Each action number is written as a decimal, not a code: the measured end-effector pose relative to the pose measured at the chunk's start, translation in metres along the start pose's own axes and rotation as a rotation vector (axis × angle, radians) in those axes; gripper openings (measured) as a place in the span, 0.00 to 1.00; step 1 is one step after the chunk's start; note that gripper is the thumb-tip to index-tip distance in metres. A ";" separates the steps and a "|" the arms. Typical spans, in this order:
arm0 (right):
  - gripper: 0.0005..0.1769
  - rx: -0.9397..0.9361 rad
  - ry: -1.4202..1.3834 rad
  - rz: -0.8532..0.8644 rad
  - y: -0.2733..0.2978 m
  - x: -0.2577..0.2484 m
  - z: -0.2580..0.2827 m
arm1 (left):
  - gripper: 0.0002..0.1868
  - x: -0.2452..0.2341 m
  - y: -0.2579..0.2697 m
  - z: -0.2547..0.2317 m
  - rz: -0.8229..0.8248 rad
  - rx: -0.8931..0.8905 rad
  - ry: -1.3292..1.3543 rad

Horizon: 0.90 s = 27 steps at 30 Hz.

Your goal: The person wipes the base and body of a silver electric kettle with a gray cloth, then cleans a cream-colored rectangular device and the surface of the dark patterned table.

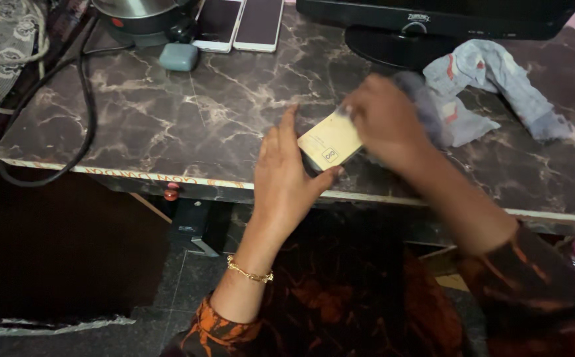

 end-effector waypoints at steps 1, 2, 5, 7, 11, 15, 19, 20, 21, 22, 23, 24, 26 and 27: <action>0.08 -0.019 -0.010 -0.009 -0.002 0.001 0.000 | 0.61 -0.001 0.000 0.000 -0.017 0.010 -0.008; 0.08 -0.039 -0.019 -0.018 -0.003 0.002 0.002 | 0.61 -0.001 0.000 0.000 -0.026 0.010 -0.005; 0.08 -0.137 -0.093 0.039 0.018 0.012 0.024 | 0.60 -0.002 0.000 0.000 -0.037 0.006 0.000; 0.09 -0.162 -0.098 0.037 0.024 0.012 0.032 | 0.60 -0.001 0.001 -0.001 -0.020 -0.003 0.008; 0.08 -0.038 -0.015 -0.045 0.006 0.000 0.008 | 0.60 -0.001 0.002 -0.002 -0.010 -0.010 0.003; 0.14 -0.175 -0.044 -0.055 0.025 0.006 0.032 | 0.60 -0.003 0.001 -0.005 -0.040 0.009 -0.008; 0.12 -0.117 -0.096 -0.035 0.022 -0.001 0.006 | 0.60 0.003 0.001 0.002 0.021 -0.042 -0.003; 0.09 -0.053 -0.040 -0.056 0.008 -0.008 -0.012 | 0.59 0.001 0.002 0.000 -0.001 -0.022 -0.011; 0.05 0.008 0.019 -0.081 0.000 -0.014 -0.024 | 0.59 -0.001 0.002 -0.003 -0.027 0.001 -0.016; 0.06 0.016 0.014 -0.090 0.002 -0.015 -0.025 | 0.59 -0.003 0.002 -0.005 -0.053 0.025 -0.021; 0.07 0.024 0.008 -0.096 0.005 -0.013 -0.021 | 0.59 -0.003 0.002 -0.005 -0.052 0.018 -0.022; 0.08 0.032 0.002 -0.102 0.008 -0.012 -0.016 | 0.59 -0.003 0.003 -0.005 -0.051 0.011 -0.023; 0.11 -0.051 -0.110 -0.061 0.029 -0.005 0.015 | 0.59 -0.003 0.000 -0.004 -0.042 -0.003 -0.017; 0.13 -0.090 -0.169 -0.036 0.041 -0.004 0.030 | 0.59 -0.002 0.000 -0.004 -0.027 -0.018 -0.006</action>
Point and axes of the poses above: each hand's wrist, its own y-axis away from the middle knuckle, its own x-axis out of the palm, z = x × y, the point moved 10 cm from there along -y, towards the middle knuckle, and after that the axes turned 3 degrees about x, right-handed, at the moved point
